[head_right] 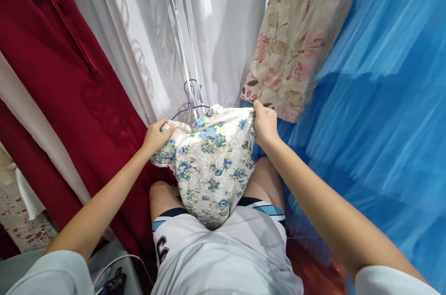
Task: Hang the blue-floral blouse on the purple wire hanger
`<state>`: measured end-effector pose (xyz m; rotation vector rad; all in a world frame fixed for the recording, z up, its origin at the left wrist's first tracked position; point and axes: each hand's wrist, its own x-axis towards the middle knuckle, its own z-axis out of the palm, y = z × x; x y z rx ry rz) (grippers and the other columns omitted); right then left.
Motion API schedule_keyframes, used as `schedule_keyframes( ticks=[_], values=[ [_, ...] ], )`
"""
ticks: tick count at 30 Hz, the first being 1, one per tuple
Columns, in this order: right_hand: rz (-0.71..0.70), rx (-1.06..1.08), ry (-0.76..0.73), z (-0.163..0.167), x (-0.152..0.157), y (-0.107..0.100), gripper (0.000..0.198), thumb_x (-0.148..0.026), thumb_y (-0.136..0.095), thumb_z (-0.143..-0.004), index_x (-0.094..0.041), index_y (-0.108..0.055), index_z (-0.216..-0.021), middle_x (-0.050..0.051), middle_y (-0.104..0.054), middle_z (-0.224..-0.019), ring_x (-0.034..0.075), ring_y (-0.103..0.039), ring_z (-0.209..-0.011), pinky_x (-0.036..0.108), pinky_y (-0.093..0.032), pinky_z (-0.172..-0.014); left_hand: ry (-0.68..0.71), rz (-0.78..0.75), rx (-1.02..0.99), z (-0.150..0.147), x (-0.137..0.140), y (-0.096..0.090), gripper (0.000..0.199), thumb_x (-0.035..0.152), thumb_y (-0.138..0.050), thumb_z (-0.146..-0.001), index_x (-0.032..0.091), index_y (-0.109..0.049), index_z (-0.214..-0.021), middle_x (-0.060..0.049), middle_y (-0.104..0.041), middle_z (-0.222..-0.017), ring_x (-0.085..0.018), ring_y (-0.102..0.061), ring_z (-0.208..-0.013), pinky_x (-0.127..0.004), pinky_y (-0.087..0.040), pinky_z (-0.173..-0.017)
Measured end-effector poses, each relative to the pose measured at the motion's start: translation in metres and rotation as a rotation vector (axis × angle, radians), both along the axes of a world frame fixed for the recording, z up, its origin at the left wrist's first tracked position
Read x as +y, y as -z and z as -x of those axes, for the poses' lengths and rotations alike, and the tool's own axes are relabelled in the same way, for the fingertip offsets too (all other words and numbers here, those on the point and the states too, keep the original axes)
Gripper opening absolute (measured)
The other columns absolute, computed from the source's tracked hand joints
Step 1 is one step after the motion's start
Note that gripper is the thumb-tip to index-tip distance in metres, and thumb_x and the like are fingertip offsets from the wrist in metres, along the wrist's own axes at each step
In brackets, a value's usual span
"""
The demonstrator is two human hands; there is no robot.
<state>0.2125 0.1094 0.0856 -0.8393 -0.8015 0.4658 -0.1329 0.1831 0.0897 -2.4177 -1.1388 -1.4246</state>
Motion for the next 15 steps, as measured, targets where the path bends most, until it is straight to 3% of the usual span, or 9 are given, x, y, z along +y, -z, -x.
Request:
schedule_keyframes(
  ticks=[4, 10, 13, 15],
  values=[
    [0.003, 0.006, -0.017, -0.015, 0.001, -0.006, 0.037, -0.043, -0.065, -0.086, -0.023, -0.052, -0.058, -0.005, -0.042, -0.045, 0.014, -0.047, -0.043, 0.029, -0.038, -0.044, -0.032, 0.031, -0.022, -0.015, -0.009, -0.003, 0.032, 0.047, -0.052, -0.092, 0.019, -0.065, -0.085, 0.000, -0.060, -0.072, -0.016, -0.055, -0.070, -0.026, -0.036, -0.065],
    [0.086, -0.059, -0.037, -0.005, 0.000, -0.047, 0.034, -0.040, -0.057, -0.094, -0.020, -0.050, -0.067, -0.001, -0.050, -0.055, 0.012, -0.051, -0.055, 0.031, -0.040, -0.059, -0.020, 0.064, -0.059, -0.014, -0.006, -0.017, 0.028, 0.042, -0.054, -0.090, 0.018, -0.065, -0.080, 0.000, -0.059, -0.069, -0.017, -0.052, -0.068, -0.026, -0.034, -0.062],
    [0.083, -0.154, -0.167, 0.027, -0.013, -0.059, 0.037, -0.050, -0.056, -0.092, -0.019, -0.053, -0.072, -0.001, -0.052, -0.060, 0.012, -0.051, -0.055, 0.029, -0.043, -0.058, -0.013, 0.120, -0.141, -0.012, 0.004, -0.019, 0.018, 0.029, -0.058, -0.085, 0.018, -0.059, -0.072, 0.002, -0.053, -0.065, -0.016, -0.049, -0.066, -0.025, -0.034, -0.063],
    [0.068, -0.340, -0.365, 0.055, -0.037, -0.058, 0.044, -0.060, -0.055, -0.090, -0.019, -0.056, -0.072, -0.001, -0.054, -0.062, 0.014, -0.054, -0.057, 0.029, -0.046, -0.058, 0.014, 0.212, -0.282, -0.015, 0.009, -0.016, 0.016, 0.019, -0.058, -0.083, 0.018, -0.053, -0.068, 0.003, -0.049, -0.063, -0.015, -0.047, -0.066, -0.024, -0.036, -0.065]
  ],
)
